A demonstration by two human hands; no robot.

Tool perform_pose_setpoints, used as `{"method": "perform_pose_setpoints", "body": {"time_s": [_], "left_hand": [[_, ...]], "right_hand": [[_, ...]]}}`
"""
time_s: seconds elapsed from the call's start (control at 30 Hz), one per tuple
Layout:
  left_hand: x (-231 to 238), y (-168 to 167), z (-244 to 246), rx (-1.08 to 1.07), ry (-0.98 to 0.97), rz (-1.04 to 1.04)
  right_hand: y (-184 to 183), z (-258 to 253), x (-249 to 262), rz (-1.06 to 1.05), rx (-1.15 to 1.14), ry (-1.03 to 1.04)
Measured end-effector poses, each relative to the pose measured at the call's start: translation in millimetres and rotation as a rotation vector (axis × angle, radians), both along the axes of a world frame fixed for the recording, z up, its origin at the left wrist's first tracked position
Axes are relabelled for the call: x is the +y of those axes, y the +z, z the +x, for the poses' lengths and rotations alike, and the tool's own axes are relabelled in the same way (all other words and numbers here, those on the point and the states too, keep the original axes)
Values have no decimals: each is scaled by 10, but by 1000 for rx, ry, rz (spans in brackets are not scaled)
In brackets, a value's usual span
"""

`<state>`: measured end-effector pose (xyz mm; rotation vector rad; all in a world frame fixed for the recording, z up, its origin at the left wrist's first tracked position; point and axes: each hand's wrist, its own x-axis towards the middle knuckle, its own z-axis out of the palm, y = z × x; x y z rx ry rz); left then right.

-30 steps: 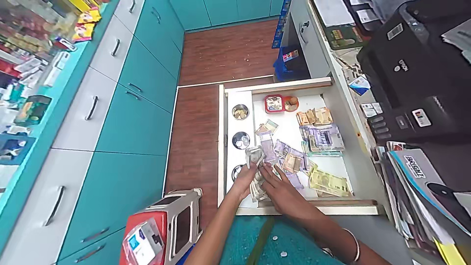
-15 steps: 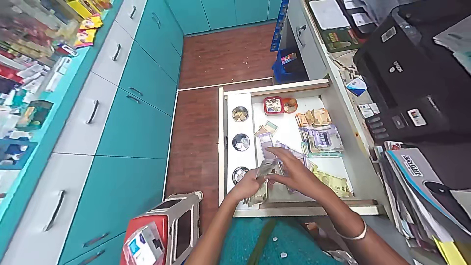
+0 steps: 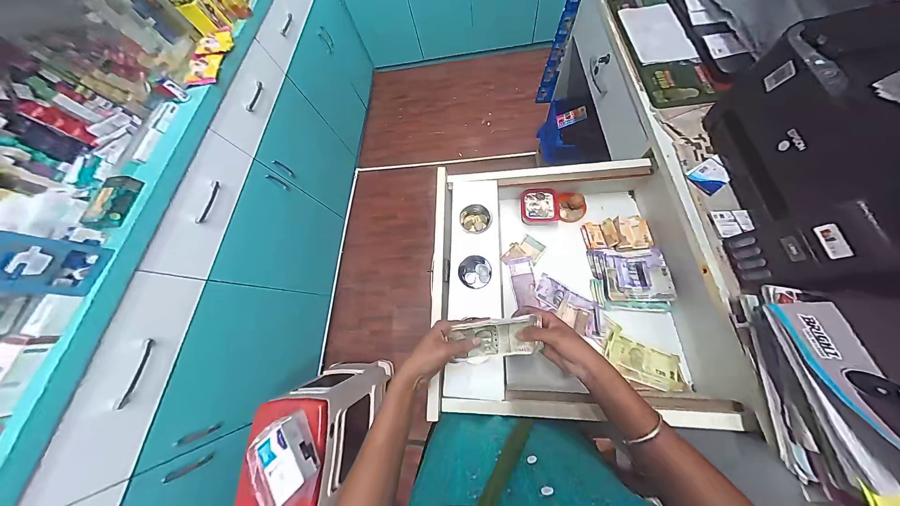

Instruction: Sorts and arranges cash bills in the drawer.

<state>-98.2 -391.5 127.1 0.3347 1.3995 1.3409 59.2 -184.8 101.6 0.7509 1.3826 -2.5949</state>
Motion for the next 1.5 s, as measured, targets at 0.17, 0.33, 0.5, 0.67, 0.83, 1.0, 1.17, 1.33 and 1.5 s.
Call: {"method": "perform_pose_setpoints", "body": {"time_s": [0.17, 0.33, 0.5, 0.67, 0.83, 1.0, 1.17, 1.33, 1.5], "left_hand": [[45, -145, 43, 416, 62, 236], [76, -576, -109, 698, 93, 344], [223, -387, -72, 592, 35, 114], [176, -142, -132, -22, -22, 66], [257, -18, -121, -85, 199, 111], [383, -224, 84, -67, 245, 142], [909, -182, 340, -204, 591, 305], [1202, -66, 179, -358, 883, 347], [1277, -118, 216, -442, 1029, 314]], "right_hand": [[-41, -231, 2, 425, 289, 53], [-370, -513, 120, 661, 415, 81], [-294, -542, 251, 535, 190, 147], [-47, -331, 491, 138, 33, 281], [-65, -172, 450, -118, -65, -11], [-100, -97, 167, -325, -79, -501], [-128, -28, -338, -258, -12, -500], [-249, 30, -327, 244, 183, -325], [-256, 111, -194, 408, 254, -214]]}}
